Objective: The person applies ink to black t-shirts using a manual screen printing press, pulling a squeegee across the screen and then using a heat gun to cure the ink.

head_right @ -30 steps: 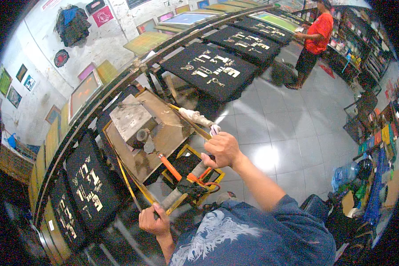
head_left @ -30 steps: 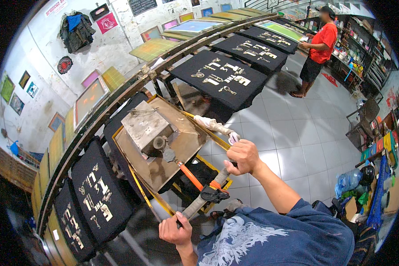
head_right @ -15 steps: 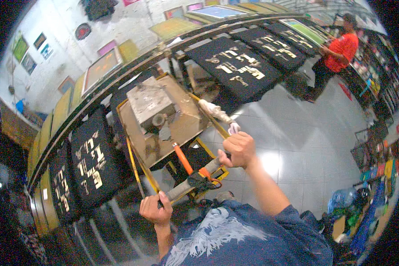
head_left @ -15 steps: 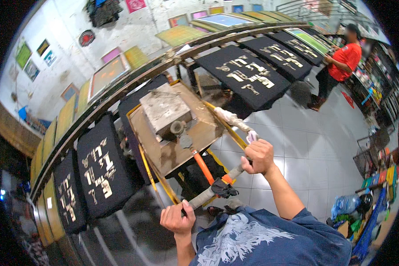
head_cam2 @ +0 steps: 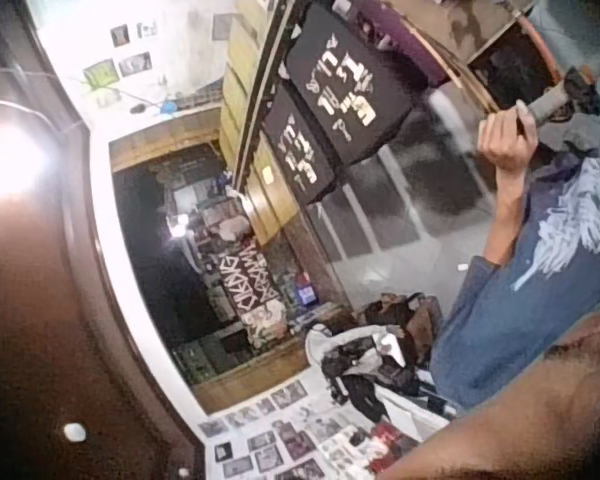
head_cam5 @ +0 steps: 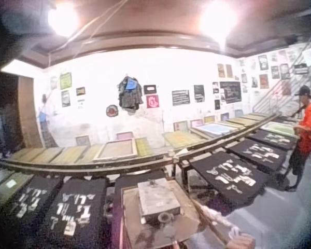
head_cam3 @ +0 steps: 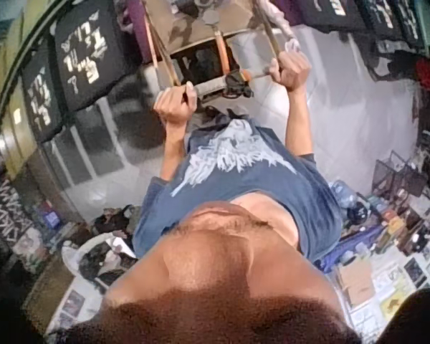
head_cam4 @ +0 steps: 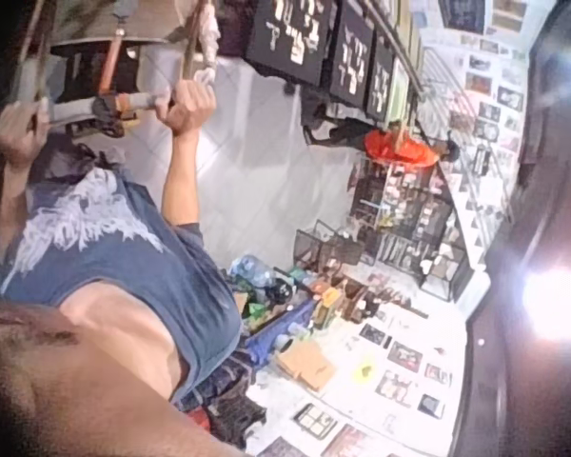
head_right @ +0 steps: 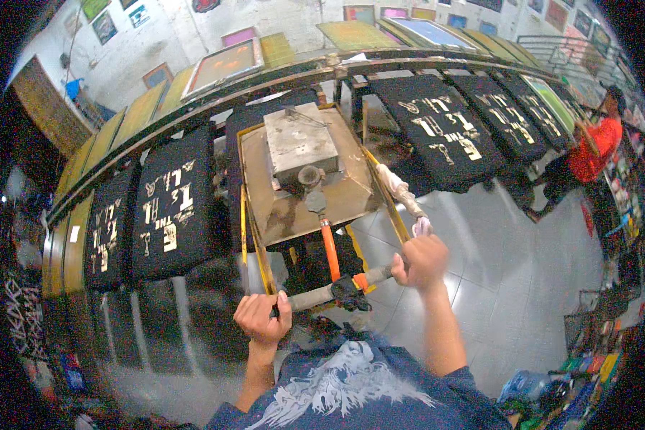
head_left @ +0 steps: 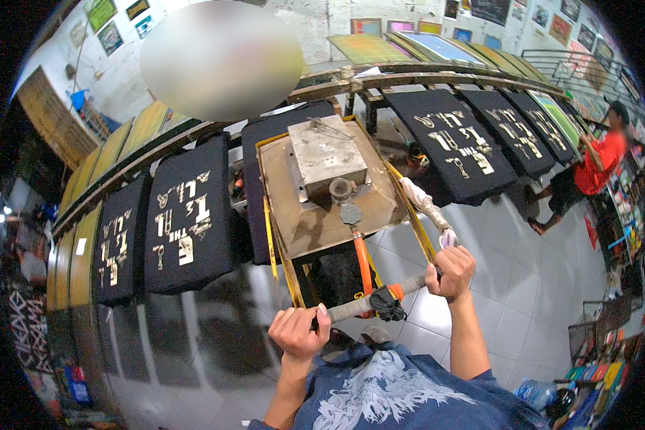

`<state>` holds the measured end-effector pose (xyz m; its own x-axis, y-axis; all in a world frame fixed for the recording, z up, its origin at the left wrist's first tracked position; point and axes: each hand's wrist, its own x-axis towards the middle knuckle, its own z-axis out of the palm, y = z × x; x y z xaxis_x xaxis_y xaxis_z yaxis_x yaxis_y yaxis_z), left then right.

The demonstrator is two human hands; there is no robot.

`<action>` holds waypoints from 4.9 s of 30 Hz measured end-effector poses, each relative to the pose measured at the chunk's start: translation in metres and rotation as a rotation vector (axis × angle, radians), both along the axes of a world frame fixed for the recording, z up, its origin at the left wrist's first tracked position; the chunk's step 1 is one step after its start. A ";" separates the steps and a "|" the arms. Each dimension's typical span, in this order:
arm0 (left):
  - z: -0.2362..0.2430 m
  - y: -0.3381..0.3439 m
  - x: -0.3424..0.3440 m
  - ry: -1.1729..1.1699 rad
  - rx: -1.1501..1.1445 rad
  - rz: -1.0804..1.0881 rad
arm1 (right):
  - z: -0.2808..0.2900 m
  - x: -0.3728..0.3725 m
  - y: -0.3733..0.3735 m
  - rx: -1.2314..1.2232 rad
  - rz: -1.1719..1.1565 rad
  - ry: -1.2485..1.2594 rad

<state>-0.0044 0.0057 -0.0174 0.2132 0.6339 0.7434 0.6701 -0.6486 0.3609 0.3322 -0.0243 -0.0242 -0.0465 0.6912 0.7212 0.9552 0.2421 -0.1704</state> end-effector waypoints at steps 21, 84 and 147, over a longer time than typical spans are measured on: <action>0.004 0.001 0.001 0.011 0.017 0.016 | -0.004 0.000 0.003 0.088 0.014 -0.013; -0.007 -0.001 0.007 -0.006 0.088 0.108 | 0.003 0.001 0.001 0.033 0.026 -0.008; -0.011 0.055 -0.230 0.006 0.125 0.154 | 0.008 -0.243 0.011 0.062 0.047 0.020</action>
<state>-0.2346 0.0602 -0.0289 0.1255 0.5620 0.8175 0.7667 -0.5779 0.2796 0.0896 -0.0135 -0.0165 -0.0624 0.6423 0.7639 0.9391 0.2970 -0.1730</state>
